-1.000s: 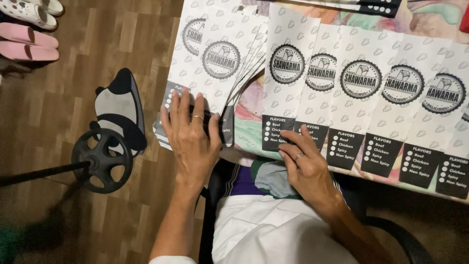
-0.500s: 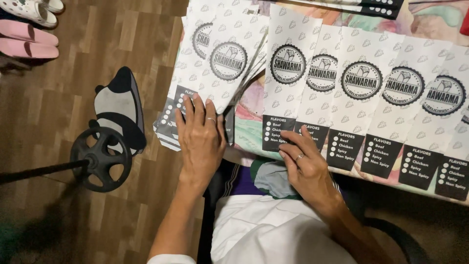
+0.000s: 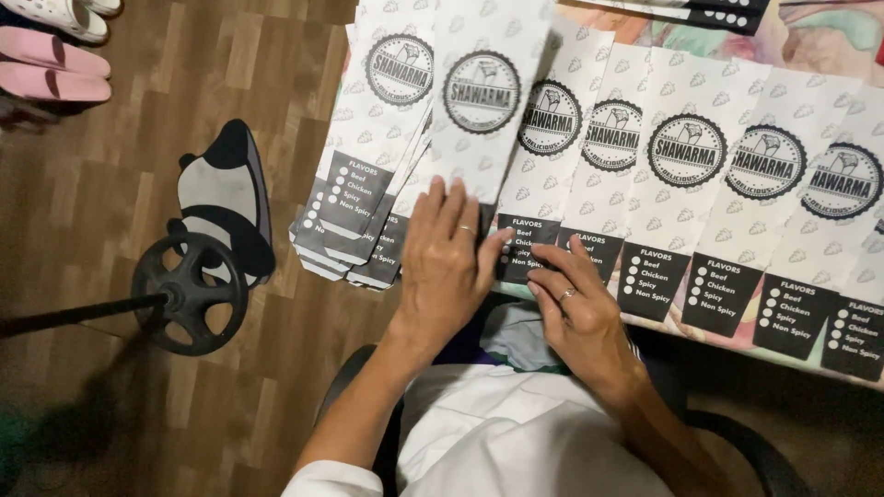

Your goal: Aligning stacks of paper shawarma sleeves and applying glue to the edges for assembly.

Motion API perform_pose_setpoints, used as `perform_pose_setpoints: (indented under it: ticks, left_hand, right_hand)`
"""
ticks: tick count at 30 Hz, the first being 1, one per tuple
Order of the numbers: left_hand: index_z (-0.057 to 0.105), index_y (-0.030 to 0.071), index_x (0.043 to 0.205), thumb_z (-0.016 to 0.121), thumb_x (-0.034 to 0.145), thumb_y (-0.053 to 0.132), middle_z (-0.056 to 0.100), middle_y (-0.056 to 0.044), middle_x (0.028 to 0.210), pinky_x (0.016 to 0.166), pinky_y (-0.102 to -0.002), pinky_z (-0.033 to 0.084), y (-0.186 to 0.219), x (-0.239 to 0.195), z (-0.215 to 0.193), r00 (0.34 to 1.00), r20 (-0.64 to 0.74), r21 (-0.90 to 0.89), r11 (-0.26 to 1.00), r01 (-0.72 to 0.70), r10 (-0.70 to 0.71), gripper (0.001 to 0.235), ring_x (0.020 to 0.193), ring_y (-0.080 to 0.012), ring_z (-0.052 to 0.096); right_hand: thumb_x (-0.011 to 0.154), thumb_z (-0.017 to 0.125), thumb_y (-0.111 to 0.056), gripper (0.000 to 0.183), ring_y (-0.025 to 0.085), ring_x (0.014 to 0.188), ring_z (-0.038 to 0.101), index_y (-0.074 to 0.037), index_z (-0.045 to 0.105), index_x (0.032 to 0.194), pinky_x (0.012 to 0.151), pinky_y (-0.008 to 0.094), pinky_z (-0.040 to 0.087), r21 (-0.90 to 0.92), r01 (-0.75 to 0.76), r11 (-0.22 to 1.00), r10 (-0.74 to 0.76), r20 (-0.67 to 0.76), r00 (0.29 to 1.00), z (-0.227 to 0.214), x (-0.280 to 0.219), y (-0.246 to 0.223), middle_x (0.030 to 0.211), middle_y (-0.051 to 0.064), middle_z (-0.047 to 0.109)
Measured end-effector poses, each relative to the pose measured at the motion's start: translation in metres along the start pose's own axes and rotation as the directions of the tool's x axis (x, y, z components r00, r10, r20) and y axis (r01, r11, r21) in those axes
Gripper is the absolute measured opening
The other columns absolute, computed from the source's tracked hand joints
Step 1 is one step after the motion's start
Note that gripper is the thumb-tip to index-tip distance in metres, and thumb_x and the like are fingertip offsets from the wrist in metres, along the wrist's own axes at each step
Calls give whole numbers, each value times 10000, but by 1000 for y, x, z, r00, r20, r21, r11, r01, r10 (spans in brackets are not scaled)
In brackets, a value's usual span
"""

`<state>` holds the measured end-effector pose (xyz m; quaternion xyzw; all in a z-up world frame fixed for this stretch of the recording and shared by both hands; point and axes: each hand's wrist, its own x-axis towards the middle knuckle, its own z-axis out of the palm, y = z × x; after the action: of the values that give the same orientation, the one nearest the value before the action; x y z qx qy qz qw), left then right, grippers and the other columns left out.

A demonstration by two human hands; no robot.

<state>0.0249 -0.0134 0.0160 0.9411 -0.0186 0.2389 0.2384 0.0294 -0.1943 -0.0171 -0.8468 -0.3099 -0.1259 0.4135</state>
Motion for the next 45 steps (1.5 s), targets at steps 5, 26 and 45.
perform_pose_setpoints:
  ticks: [5, 26, 45]
  left_hand:
    - [674, -121, 1222, 739, 877, 98, 649, -309, 1314, 1146, -554, 390, -29, -15, 10, 962, 190, -13, 980, -199, 198, 414, 1305, -467, 576]
    - [747, 0, 1065, 730, 875, 8, 738, -164, 1138, 1054, -505, 492, -58, -44, -23, 941, 69, -253, 918, -304, 331, 191, 1147, -346, 702]
    - [765, 17, 986, 712, 932, 64, 765, -135, 1083, 1005, -466, 503, -63, -46, -17, 969, -18, -296, 924, -241, 247, 89, 1084, -305, 727]
  right_hand:
    - [954, 711, -58, 74, 312, 1120, 711, -4, 747, 992, 1182, 494, 439, 3, -2, 1000, 2, 9, 1000, 0, -1, -1, 1188, 133, 737]
    - [937, 655, 80, 135, 365, 1076, 714, 51, 761, 1014, 1115, 533, 502, 21, 141, 990, -139, -77, 987, 9, 14, -27, 1183, 209, 724]
    - [928, 743, -41, 106, 336, 1021, 747, 50, 737, 875, 1087, 504, 521, 54, 180, 982, -178, -49, 983, 41, 25, -25, 1124, 179, 765]
